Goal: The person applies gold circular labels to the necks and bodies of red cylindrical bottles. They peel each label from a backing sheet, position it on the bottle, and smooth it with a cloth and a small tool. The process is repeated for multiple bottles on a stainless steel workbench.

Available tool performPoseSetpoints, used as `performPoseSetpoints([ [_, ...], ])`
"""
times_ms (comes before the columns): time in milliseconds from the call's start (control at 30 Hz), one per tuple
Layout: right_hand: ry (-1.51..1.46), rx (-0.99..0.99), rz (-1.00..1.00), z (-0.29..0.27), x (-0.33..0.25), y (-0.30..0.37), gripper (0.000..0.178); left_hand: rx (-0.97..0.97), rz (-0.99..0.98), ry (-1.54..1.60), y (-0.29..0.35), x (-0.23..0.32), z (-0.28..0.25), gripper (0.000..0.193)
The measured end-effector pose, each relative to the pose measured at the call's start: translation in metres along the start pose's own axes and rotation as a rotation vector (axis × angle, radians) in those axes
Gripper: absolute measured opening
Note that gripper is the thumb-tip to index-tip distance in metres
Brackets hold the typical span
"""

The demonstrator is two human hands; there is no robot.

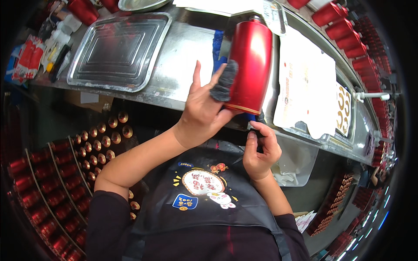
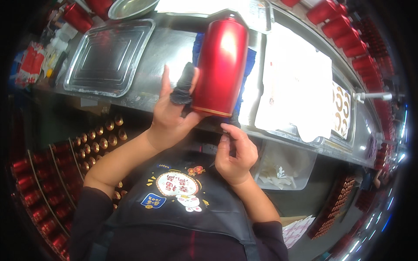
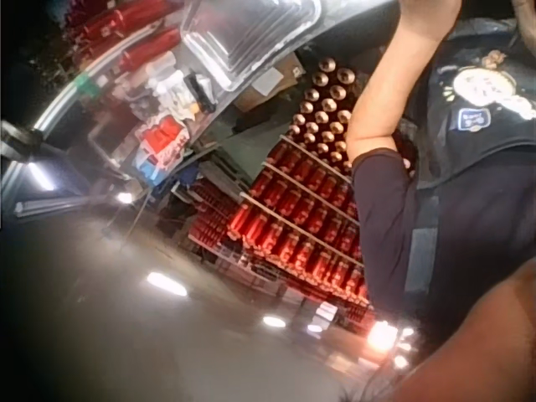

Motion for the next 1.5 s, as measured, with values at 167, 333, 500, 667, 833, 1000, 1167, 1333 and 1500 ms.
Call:
performPoseSetpoints([
  [167, 0.043, -0.011, -0.208, 0.007, -0.003, 0.000, 0.028, -0.030, 0.157, -0.005, -0.011, 0.004, 0.009, 0.027],
  [333, 0.137, -0.138, -0.252, -0.003, -0.005, -0.010, 0.031, 0.016, 0.167, 0.122, -0.017, -0.001, 0.019, 0.063],
  [500, 0.213, -0.321, -0.523, -0.005, -0.012, -0.032, 0.042, 0.012, 0.175, 0.113, -0.017, -0.005, 0.023, 0.068],
  [667, 0.369, -0.427, -0.672, 0.001, -0.021, -0.053, 0.036, 0.035, 0.146, 0.046, -0.016, -0.008, 0.018, 0.078],
  [833, 0.441, -0.453, -0.676, -0.002, -0.024, -0.055, 0.034, 0.018, 0.132, -0.001, -0.013, -0.008, 0.018, 0.081],
  [1000, 0.323, -0.343, -0.480, -0.013, -0.011, -0.038, 0.031, -0.004, 0.126, 0.006, -0.009, -0.009, 0.016, 0.089],
  [1167, 0.199, -0.255, -0.003, -0.019, 0.004, -0.022, 0.026, -0.027, 0.120, -0.036, -0.011, -0.007, 0.012, 0.086],
  [1333, 0.088, -0.126, -0.131, -0.015, 0.000, -0.016, 0.027, -0.169, 0.272, -0.226, -0.019, 0.004, 0.020, 0.087],
  [1500, 0.050, -0.018, 0.026, -0.043, 0.018, -0.021, 0.021, -0.061, 0.054, -0.121, -0.010, 0.005, 0.010, 0.081],
])
Point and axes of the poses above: each hand's wrist, its own y-axis away from the middle knuckle, its own z-axis out of the palm, x = y × z, the point moved 2 cm from there along -y, towards the middle knuckle, and after that the axes turned 3 degrees about x, right-handed, at the moved point
